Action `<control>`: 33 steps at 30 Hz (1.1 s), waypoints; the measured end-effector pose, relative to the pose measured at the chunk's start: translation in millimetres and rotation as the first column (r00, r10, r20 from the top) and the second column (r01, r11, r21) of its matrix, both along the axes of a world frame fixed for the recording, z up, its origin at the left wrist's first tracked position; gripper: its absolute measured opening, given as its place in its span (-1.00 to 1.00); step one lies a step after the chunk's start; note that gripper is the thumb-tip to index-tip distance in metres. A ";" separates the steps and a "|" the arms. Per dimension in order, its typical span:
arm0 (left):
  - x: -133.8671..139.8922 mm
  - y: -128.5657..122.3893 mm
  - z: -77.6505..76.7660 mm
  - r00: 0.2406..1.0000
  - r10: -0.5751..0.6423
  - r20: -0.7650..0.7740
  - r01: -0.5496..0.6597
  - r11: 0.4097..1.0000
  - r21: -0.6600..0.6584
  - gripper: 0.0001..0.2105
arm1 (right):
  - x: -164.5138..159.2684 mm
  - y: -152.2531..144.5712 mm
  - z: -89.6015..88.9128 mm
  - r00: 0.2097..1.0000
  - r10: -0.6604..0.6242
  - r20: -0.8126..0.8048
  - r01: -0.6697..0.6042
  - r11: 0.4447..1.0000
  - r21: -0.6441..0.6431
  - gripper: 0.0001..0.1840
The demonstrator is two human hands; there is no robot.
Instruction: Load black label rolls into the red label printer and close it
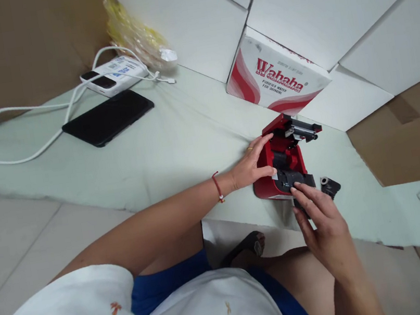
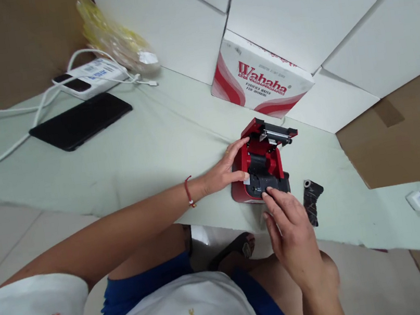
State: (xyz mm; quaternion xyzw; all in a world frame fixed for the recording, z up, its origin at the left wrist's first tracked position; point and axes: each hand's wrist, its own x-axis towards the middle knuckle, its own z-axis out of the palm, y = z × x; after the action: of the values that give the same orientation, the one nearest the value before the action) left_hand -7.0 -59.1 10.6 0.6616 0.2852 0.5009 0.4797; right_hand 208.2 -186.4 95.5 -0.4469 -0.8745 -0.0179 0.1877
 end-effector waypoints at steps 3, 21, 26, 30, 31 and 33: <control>1.9 -0.2 -4.1 0.999 0.025 0.027 -0.026 0.999 0.027 -0.13 | -5.1 -6.2 -6.7 0.999 -0.037 0.005 0.037 0.999 0.027 -0.30; 5.6 22.4 83.6 0.964 0.230 -0.133 -0.222 0.972 0.069 -0.58 | -17.6 -21.2 -22.8 0.986 -0.153 -0.063 0.153 0.988 -0.015 -0.23; -5.1 -10.4 52.9 0.958 0.205 -0.201 -0.125 0.928 0.350 -0.54 | -16.3 -20.2 -23.4 0.984 -0.159 -0.083 0.156 0.987 -0.041 -0.23; -2.8 -15.9 27.4 0.980 0.163 -0.114 -0.119 0.940 0.321 -0.50 | -15.3 -18.7 -24.3 0.983 -0.154 -0.104 0.149 0.987 -0.061 -0.23; -1.3 -15.2 23.5 0.982 0.169 -0.087 -0.135 0.941 0.310 -0.50 | -15.1 -18.6 -24.4 0.982 -0.154 -0.108 0.147 0.987 -0.067 -0.23; 0.4 -12.9 19.4 0.980 0.185 -0.075 -0.151 0.933 0.328 -0.51 | -14.6 -18.7 -24.4 0.982 -0.153 -0.114 0.145 0.986 -0.077 -0.22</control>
State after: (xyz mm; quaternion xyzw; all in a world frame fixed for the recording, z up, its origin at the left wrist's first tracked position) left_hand -6.6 -72.0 30.0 0.7291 0.2803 0.5445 0.3055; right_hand 193.6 -205.1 71.2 -0.5176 -0.8259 0.0245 0.2223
